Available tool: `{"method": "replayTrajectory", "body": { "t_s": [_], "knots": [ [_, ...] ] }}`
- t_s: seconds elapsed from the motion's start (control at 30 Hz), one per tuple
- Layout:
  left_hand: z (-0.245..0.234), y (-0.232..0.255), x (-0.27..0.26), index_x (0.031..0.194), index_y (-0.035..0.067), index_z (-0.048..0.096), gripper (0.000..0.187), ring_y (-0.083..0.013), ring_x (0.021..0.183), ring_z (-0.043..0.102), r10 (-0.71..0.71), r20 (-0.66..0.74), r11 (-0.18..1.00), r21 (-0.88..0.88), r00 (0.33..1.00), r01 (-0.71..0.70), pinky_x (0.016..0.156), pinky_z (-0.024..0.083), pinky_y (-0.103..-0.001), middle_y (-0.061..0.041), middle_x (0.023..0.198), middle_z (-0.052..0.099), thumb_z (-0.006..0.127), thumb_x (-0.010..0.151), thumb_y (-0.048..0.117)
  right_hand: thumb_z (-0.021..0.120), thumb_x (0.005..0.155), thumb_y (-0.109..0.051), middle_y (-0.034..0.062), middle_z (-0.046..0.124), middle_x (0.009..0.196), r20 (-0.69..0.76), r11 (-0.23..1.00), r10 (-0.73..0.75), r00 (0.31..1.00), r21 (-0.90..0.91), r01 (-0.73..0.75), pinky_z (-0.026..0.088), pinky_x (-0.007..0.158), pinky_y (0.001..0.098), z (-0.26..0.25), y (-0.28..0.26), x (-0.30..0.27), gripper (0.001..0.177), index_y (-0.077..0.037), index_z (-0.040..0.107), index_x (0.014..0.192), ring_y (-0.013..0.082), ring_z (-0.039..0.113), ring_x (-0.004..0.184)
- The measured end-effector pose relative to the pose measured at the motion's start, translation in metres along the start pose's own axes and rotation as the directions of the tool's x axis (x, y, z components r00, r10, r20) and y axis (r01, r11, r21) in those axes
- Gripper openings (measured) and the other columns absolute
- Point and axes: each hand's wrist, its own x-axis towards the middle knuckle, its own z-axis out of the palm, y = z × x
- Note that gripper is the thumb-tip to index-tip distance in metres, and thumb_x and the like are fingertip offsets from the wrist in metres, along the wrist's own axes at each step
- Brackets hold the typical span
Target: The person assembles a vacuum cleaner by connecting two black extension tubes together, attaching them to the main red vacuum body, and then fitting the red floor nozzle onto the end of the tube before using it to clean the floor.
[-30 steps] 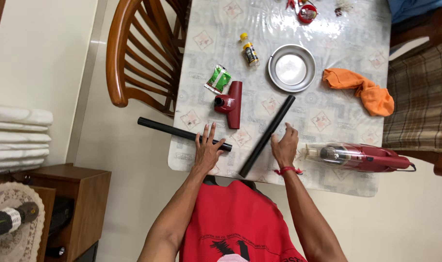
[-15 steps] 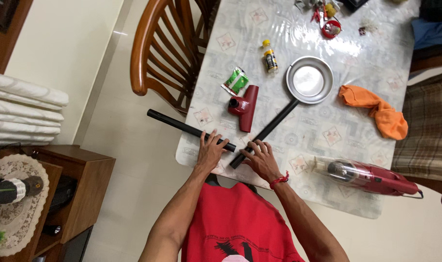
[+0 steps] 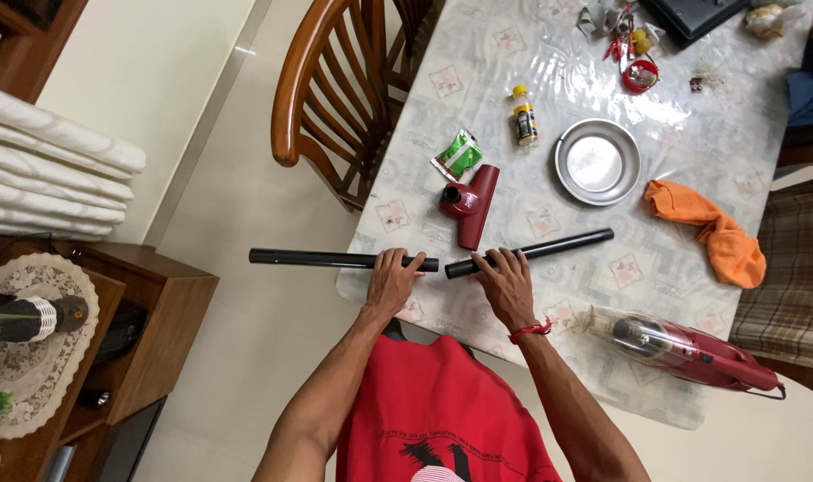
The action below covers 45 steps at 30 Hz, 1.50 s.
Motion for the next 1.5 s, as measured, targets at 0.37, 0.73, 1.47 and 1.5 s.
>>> {"method": "replayTrajectory", "body": {
  "t_s": [0.37,0.73,1.47,1.5],
  "knots": [
    [-0.017,0.019,0.016,0.132,0.014,0.066,0.04,-0.0301,0.106,0.054,0.014,-0.038,1.0,-0.012,0.999,-0.014,0.097,0.043,-0.048,-0.013,0.108,0.059,0.068,0.095,0.03,0.073,0.089,-0.029,0.0102,0.063,0.111,-0.108,0.998,-0.032,0.994,0.057,0.039,0.043,0.109,0.0526,-0.011,-0.006,0.011,0.045,-0.021,0.067,0.133,0.0294,0.061,0.105],
    [-0.03,0.034,0.033,0.131,0.015,0.066,0.04,-0.0284,0.104,0.055,0.018,-0.039,0.999,-0.034,0.999,-0.019,0.097,0.043,-0.047,-0.012,0.105,0.059,0.069,0.096,0.031,0.077,0.086,-0.026,0.0113,0.061,0.11,-0.219,0.995,-0.093,0.971,0.016,0.099,0.048,0.092,0.0472,-0.049,-0.005,0.02,0.043,-0.018,0.069,0.128,0.0316,0.058,0.104],
    [-0.039,0.067,0.059,0.124,0.015,0.069,0.039,-0.0295,0.104,0.056,0.087,0.071,0.988,-0.137,0.994,-0.076,0.094,0.044,-0.047,-0.012,0.102,0.061,0.074,0.089,0.029,0.068,0.095,-0.028,0.0074,0.068,0.114,-0.18,0.992,-0.11,0.978,0.034,0.118,0.043,0.094,0.044,-0.062,0.01,-0.006,0.042,-0.006,0.062,0.131,0.0248,0.063,0.107],
    [-0.039,0.067,0.06,0.123,0.015,0.07,0.039,-0.0294,0.105,0.056,0.099,0.059,0.987,-0.131,0.993,-0.091,0.094,0.044,-0.047,-0.012,0.102,0.061,0.075,0.087,0.029,0.067,0.096,-0.028,0.0074,0.068,0.113,-0.181,0.992,-0.106,0.978,0.046,0.116,0.043,0.094,0.0438,-0.061,0.011,-0.006,0.04,-0.005,0.062,0.129,0.0249,0.063,0.106]
  ]
}}
